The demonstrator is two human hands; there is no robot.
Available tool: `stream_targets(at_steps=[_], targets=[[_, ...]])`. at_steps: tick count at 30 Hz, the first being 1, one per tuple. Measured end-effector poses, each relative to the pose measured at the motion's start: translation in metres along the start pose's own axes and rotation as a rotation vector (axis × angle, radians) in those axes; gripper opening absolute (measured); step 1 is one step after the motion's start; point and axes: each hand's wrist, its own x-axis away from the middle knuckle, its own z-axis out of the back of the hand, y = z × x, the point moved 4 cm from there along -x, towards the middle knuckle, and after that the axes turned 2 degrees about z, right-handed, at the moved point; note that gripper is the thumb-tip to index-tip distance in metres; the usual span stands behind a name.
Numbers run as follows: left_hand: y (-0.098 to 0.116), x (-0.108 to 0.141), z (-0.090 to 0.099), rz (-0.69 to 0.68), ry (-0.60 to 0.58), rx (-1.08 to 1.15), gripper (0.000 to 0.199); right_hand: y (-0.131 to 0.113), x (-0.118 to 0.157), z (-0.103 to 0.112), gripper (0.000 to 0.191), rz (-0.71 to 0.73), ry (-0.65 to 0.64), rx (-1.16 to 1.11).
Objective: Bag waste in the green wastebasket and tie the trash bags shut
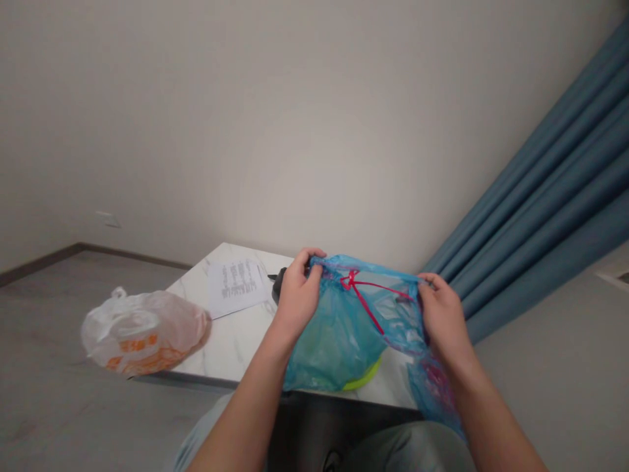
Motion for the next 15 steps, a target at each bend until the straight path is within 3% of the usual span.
stream_targets(at_steps=[4, 8, 10, 13, 15], targets=[[-0.001, 0.000, 0.010, -0.156, 0.088, -0.374, 0.023, 0.010, -0.013, 0.005, 0.026, -0.210, 0.117, -0.396], [-0.016, -0.002, 0.020, -0.029, 0.150, -0.466, 0.021, 0.006, -0.013, 0.012, 0.031, -0.253, 0.053, -0.442], [-0.028, -0.005, 0.025, 0.100, 0.178, -0.354, 0.021, -0.001, -0.009, 0.015, 0.037, -0.198, -0.105, -0.304], [-0.047, -0.013, 0.024, 0.334, 0.138, 0.047, 0.017, -0.008, -0.005, 0.018, 0.044, 0.031, -0.357, 0.068], [-0.056, -0.017, 0.019, 0.464, 0.091, 0.327, 0.018, -0.006, -0.010, 0.024, 0.041, 0.170, -0.373, 0.312]])
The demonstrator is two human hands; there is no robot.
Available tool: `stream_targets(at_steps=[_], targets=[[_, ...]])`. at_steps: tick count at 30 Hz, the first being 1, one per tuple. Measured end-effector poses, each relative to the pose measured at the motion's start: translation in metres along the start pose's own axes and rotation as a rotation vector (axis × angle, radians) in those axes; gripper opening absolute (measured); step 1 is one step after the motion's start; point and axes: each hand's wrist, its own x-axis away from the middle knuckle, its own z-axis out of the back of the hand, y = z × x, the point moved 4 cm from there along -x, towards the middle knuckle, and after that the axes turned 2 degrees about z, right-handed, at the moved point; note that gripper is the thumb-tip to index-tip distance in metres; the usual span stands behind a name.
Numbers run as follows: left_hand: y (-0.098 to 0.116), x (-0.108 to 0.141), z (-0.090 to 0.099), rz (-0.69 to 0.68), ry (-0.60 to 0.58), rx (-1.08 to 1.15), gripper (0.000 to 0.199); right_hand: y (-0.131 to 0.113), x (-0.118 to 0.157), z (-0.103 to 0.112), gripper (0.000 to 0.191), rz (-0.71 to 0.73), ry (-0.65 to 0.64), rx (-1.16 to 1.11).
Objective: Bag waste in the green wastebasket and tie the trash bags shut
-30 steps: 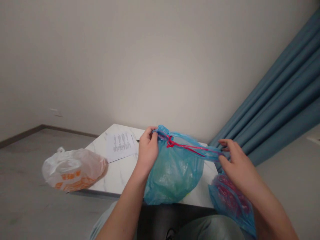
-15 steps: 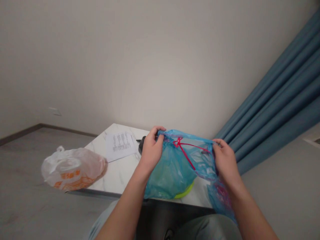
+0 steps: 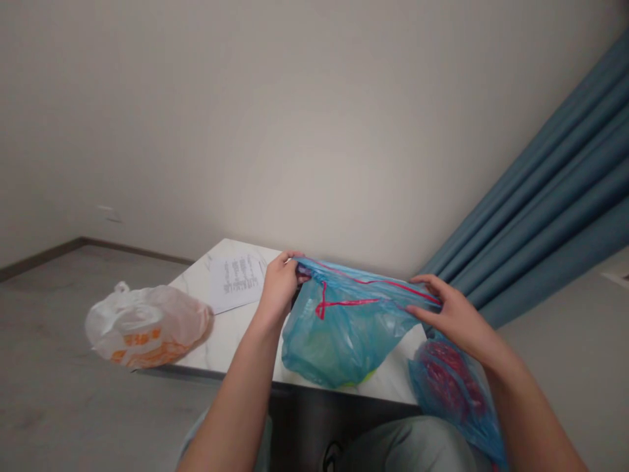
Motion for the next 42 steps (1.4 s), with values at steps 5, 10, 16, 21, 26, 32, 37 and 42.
stream_targets(at_steps=[5, 10, 16, 21, 26, 32, 37, 42], targets=[[0.012, 0.007, -0.004, -0.178, -0.027, 0.063, 0.021, 0.037, -0.014, 0.029, 0.028, -0.035, 0.444, 0.181], [0.039, 0.036, -0.010, -0.658, 0.030, -0.505, 0.016, 0.067, -0.030, 0.043, 0.012, -0.220, 0.704, -0.312], [0.045, 0.042, -0.011, -0.730, 0.074, -0.731, 0.027, 0.061, -0.042, 0.025, 0.004, -0.243, 0.495, -0.871], [0.041, 0.033, 0.002, -0.595, 0.133, -0.773, 0.031, 0.062, -0.023, -0.003, 0.012, -0.349, 0.399, -0.934], [0.034, 0.019, 0.027, -0.362, 0.132, -0.936, 0.026, 0.090, 0.012, -0.026, 0.037, -0.366, 0.328, -0.451], [0.010, 0.004, 0.040, -0.096, -0.180, -0.893, 0.012, 0.118, 0.039, -0.087, 0.036, -0.260, 0.063, 0.010], [0.001, 0.002, 0.032, -0.034, -0.285, -0.753, 0.009, 0.112, 0.042, -0.167, 0.039, -0.332, -0.196, -0.250], [-0.013, 0.001, 0.026, 0.021, -0.366, -0.913, 0.016, 0.130, 0.035, -0.222, 0.044, -0.408, -0.376, -0.035]])
